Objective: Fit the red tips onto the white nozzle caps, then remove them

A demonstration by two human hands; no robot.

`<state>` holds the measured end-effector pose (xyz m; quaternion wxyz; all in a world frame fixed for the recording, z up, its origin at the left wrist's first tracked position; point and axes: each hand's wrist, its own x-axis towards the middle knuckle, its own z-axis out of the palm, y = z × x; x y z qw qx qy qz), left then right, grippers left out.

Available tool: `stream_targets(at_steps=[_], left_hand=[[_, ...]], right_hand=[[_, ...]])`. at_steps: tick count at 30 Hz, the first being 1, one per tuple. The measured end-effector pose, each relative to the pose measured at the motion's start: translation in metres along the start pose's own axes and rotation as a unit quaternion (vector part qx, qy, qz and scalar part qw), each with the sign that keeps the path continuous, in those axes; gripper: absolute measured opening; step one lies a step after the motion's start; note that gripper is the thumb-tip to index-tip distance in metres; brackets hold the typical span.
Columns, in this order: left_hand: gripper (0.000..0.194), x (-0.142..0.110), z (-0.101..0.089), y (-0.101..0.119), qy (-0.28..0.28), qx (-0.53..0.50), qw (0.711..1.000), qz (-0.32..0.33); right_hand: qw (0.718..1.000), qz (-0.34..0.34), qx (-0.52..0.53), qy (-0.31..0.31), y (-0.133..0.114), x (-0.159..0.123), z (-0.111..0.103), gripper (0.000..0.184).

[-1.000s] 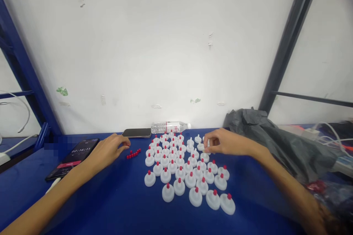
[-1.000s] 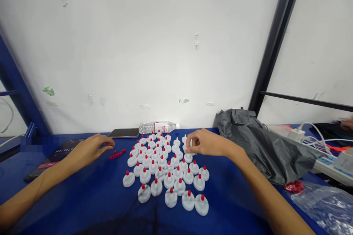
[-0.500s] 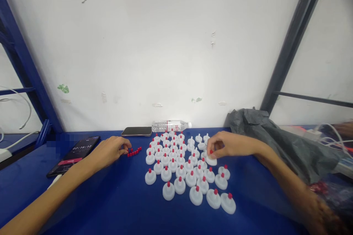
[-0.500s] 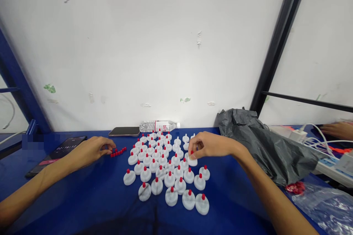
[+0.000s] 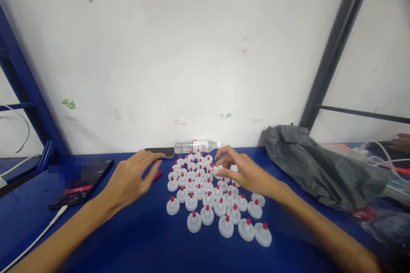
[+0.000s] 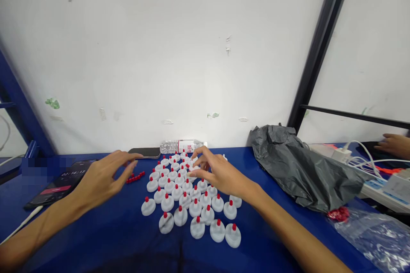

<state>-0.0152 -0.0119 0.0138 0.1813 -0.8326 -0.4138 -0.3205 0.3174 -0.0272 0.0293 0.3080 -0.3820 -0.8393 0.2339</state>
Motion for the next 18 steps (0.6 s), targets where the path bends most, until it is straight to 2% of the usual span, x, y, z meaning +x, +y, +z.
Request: stream_targets(at_steps=[6,9,11,18], left_hand=[[0.036,-0.006,0.008,0.047,-0.049,0.006,0.983,0.176],[0.016,-0.011,0.012,0.060,-0.065,0.002,0.969,0.238],[0.005,-0.015,0.013,0.063,-0.071,-0.007,0.963,0.259],[0.015,-0.011,0.006,0.070,-0.105,-0.095,0.958,0.249]], right_hand=[[0.995,-0.037,0.040,-0.080,-0.028,-0.006,0.023,0.029],[0.993,-0.053,0.035,-0.098,-0.041,-0.010,0.032,0.031],[0.993,-0.053,0.032,-0.100,-0.046,-0.013,0.035,0.032],[0.995,-0.048,-0.006,-0.092,-0.045,-0.011,0.033,0.041]])
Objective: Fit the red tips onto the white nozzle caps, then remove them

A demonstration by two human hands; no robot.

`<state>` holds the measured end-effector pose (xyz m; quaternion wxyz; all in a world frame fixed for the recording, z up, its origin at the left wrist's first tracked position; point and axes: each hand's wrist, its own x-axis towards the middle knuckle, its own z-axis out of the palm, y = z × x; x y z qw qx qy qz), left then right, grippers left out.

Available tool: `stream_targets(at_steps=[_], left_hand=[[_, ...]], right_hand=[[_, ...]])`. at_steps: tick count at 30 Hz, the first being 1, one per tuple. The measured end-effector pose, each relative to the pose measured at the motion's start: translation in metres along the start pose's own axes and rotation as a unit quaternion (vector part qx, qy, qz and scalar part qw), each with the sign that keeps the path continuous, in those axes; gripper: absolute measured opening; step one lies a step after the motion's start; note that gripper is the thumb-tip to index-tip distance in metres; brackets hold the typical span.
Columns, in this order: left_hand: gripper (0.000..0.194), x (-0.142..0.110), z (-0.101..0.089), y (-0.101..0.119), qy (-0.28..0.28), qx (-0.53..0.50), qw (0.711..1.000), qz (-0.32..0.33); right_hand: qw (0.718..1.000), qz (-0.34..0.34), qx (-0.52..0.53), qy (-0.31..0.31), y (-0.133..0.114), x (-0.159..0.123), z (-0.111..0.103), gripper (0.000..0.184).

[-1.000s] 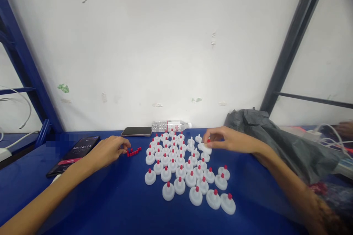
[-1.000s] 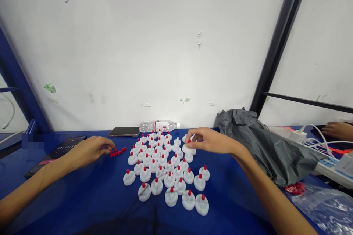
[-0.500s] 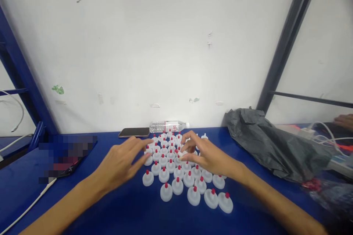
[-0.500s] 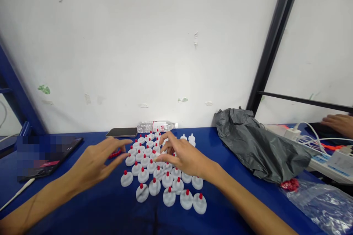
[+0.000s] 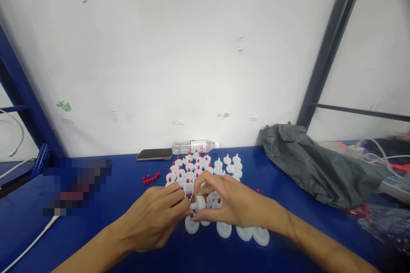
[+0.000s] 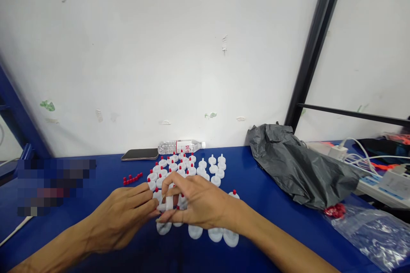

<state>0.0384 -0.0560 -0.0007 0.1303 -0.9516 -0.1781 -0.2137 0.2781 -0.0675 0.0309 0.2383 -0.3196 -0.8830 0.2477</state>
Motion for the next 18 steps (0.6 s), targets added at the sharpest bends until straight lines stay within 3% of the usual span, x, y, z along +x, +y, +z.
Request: stream_targets(at_steps=[6,11,14,18], left_hand=[[0.019,0.005,0.005,0.004,-0.027,-0.109,0.984,-0.139],[0.033,0.006,0.011,0.003,-0.027,-0.194,0.956,-0.218],[0.033,0.005,0.010,0.000,-0.021,-0.193,0.959,-0.206],[0.016,-0.001,0.012,-0.003,-0.002,-0.070,0.987,-0.145]], right_hand=[[0.991,-0.072,-0.104,0.054,0.011,0.005,-0.002,0.036],[0.967,-0.155,-0.180,0.094,0.013,0.007,-0.003,0.028],[0.958,-0.162,-0.208,0.116,0.014,0.009,-0.001,0.025],[0.983,-0.103,-0.100,0.118,0.012,0.008,0.009,0.035]])
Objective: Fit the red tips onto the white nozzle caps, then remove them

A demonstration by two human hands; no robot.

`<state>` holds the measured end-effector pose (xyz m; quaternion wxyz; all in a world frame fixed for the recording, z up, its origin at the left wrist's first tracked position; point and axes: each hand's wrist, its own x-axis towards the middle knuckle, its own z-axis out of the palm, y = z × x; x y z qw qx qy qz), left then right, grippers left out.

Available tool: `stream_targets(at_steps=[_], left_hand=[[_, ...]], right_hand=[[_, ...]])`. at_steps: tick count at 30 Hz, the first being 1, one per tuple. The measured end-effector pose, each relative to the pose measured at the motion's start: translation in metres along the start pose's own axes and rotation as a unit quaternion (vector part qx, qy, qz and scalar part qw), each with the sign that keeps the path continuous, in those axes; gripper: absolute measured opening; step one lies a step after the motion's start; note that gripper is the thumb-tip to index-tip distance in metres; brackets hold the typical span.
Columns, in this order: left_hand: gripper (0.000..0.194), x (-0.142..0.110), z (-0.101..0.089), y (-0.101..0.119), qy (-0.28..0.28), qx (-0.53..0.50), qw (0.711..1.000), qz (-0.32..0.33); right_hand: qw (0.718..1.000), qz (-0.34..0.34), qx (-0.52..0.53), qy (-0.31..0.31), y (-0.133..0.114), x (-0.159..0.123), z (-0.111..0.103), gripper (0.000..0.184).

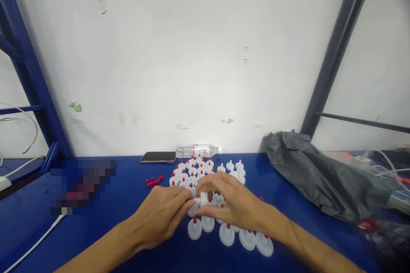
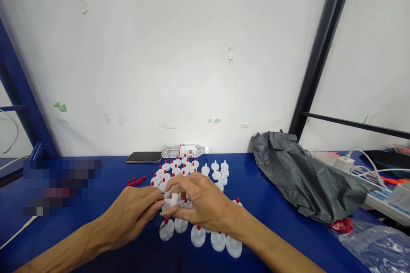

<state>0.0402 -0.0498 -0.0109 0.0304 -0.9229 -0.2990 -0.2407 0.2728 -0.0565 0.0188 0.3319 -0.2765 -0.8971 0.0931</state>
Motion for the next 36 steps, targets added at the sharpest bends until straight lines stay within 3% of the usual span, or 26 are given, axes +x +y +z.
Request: stream_targets(at_steps=[4,7,9,11,14,17,20,25,31,36], left_hand=[[0.013,-0.004,0.005,0.003,-0.011,0.011,1.000,0.018],[0.022,-0.003,0.004,0.007,-0.023,-0.050,0.998,-0.017],[0.032,-0.001,-0.001,0.004,0.000,-0.096,0.992,-0.075],[0.040,0.000,-0.011,-0.007,0.035,-0.127,0.980,-0.146],[0.041,-0.002,-0.031,-0.036,0.072,-0.057,0.970,-0.224],[0.035,-0.005,-0.046,-0.065,0.031,0.105,0.951,-0.288],[0.035,-0.008,-0.052,-0.085,-0.011,0.146,0.927,-0.347],[0.033,-0.013,-0.048,-0.100,-0.029,0.132,0.921,-0.366],[0.037,-0.015,-0.042,-0.107,-0.040,0.120,0.926,-0.356],[0.034,-0.017,-0.042,-0.110,-0.059,0.117,0.928,-0.350]], right_hand=[[0.997,0.050,0.052,0.000,-0.006,0.000,0.006,0.039],[1.000,-0.023,0.003,-0.001,0.000,0.001,0.003,0.037],[0.994,-0.084,-0.073,0.012,0.012,0.000,-0.006,0.024],[0.982,-0.100,-0.157,0.045,0.028,-0.001,-0.022,0.016],[0.973,0.003,-0.216,0.081,0.058,-0.006,-0.051,0.020],[0.959,0.108,-0.258,0.042,0.085,-0.014,-0.076,0.019],[0.951,0.197,-0.239,-0.019,0.106,-0.024,-0.091,0.023],[0.944,0.257,-0.172,-0.113,0.125,-0.036,-0.100,0.026],[0.924,0.290,-0.052,-0.242,0.126,-0.040,-0.098,0.029],[0.919,0.320,0.030,-0.227,0.112,-0.039,-0.108,0.041]])
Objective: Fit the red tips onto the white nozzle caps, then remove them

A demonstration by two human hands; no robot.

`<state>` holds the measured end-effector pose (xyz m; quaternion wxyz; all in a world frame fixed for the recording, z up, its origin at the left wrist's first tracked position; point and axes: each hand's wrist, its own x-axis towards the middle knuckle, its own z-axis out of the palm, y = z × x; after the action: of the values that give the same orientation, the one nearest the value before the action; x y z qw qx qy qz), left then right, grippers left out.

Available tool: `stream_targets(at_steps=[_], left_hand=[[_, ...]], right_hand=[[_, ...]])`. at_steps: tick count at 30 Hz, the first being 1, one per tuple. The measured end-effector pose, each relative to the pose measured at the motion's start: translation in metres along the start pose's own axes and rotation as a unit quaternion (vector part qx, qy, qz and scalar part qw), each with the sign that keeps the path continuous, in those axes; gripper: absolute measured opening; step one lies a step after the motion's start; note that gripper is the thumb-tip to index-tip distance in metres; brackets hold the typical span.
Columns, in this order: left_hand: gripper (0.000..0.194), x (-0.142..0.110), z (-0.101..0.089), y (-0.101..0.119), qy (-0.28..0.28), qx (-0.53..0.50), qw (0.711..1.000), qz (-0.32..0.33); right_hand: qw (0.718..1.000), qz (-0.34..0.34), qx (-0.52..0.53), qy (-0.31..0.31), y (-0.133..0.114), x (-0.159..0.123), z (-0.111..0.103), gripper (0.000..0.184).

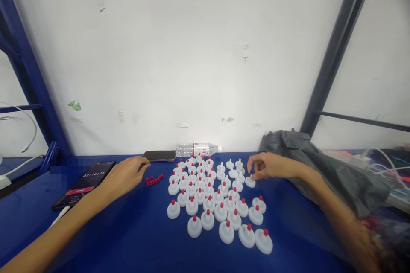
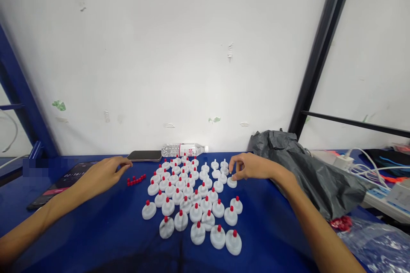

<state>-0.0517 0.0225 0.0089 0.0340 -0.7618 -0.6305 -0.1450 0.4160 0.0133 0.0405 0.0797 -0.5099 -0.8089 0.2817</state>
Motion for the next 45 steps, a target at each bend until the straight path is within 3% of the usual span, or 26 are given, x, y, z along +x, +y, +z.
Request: stream_targets(at_steps=[6,8,15,21,27,30,33,37,41,45], left_hand=[[0.027,-0.001,-0.003,-0.004,-0.026,0.011,1.000,-0.003],[0.023,0.000,-0.001,-0.007,-0.042,0.017,0.999,-0.003],[0.019,0.004,0.009,-0.019,-0.074,0.027,0.997,-0.008],[0.017,0.000,0.009,-0.017,-0.090,0.021,0.996,-0.006],[0.020,-0.001,0.009,-0.016,-0.096,0.012,0.995,0.008],[0.023,-0.001,0.011,-0.018,-0.089,0.010,0.996,0.015],[0.025,-0.002,0.010,-0.018,-0.074,0.011,0.997,0.018],[0.031,-0.005,-0.001,-0.003,-0.006,0.014,1.000,0.021],[0.030,-0.014,-0.009,0.022,0.123,-0.029,0.984,0.129],[0.028,-0.026,-0.002,0.043,0.182,-0.014,0.952,0.245]], right_hand=[[0.969,-0.023,0.123,-0.214,-0.018,-0.012,0.003,0.052],[0.961,-0.018,0.127,-0.244,-0.019,-0.008,0.008,0.055],[0.966,-0.005,0.117,-0.231,-0.012,-0.002,0.013,0.046],[0.972,0.002,0.077,-0.223,-0.009,-0.004,0.012,0.043],[0.970,-0.004,0.102,-0.221,-0.008,-0.003,0.013,0.043],[0.983,-0.049,0.079,-0.158,-0.015,-0.007,0.007,0.038],[0.992,-0.102,0.048,-0.052,-0.025,-0.009,0.002,0.035],[0.988,-0.130,0.011,0.084,-0.035,-0.003,0.009,0.032],[0.942,-0.177,-0.162,0.234,-0.045,0.007,0.029,0.030],[0.911,-0.237,-0.211,0.264,-0.065,0.011,0.054,0.034]])
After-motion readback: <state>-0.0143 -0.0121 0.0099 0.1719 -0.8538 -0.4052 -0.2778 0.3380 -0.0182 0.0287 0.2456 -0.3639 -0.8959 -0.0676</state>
